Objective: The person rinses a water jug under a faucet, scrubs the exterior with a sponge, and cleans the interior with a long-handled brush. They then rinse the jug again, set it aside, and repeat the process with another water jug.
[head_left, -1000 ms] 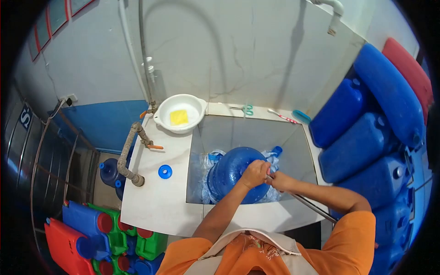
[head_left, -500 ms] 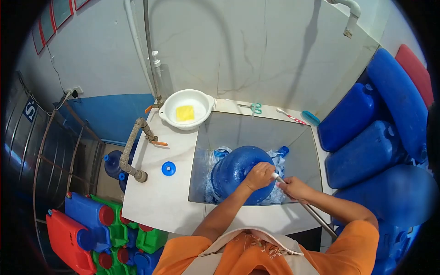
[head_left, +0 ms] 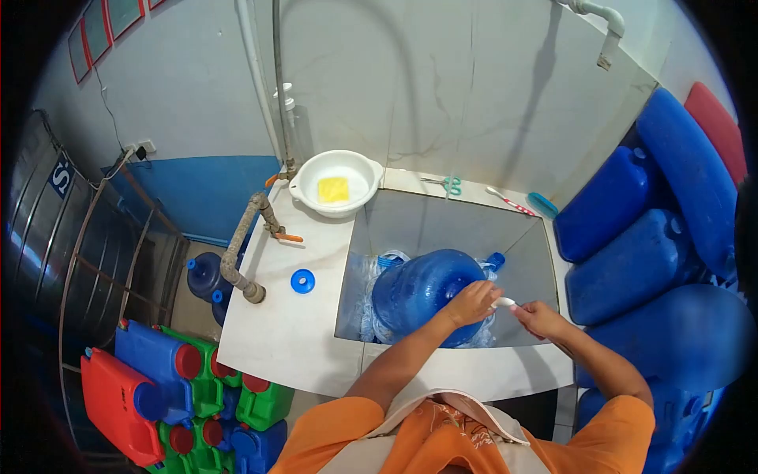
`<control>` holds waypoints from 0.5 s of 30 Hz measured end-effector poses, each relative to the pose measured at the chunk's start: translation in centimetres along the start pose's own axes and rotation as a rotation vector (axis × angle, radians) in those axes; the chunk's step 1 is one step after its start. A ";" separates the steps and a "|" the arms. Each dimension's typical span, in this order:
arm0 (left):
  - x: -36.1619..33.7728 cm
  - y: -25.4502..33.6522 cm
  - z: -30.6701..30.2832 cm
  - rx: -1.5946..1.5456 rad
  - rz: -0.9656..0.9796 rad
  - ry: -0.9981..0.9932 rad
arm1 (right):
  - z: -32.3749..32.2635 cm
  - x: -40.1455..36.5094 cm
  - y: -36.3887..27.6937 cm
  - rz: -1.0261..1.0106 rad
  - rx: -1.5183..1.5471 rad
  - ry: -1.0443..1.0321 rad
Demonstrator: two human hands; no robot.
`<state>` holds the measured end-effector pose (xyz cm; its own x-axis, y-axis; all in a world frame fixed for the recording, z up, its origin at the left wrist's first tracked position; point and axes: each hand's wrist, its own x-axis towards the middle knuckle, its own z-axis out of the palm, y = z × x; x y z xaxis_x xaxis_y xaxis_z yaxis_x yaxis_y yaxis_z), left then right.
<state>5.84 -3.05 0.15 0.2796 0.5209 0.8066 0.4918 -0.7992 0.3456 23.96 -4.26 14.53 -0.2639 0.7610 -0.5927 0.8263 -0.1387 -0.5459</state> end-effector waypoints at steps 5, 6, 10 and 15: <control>-0.1 0.4 1.3 -0.003 0.023 -0.050 | 2.8 -2.3 1.4 0.112 0.297 0.046; -0.2 0.3 1.8 -0.037 0.017 -0.096 | 3.3 -2.6 1.8 0.163 0.467 0.037; 0.1 -0.4 4.0 -0.173 0.123 -0.101 | 4.3 -3.3 4.2 0.120 0.448 0.159; 0.0 -0.8 4.8 -0.369 0.002 -0.318 | 0.8 -2.6 7.6 0.248 0.754 -0.140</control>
<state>9.40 -0.95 -2.40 0.5468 0.5390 0.6407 0.1819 -0.8234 0.5375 30.56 -7.76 11.46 -0.2179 0.5726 -0.7903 0.3241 -0.7214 -0.6120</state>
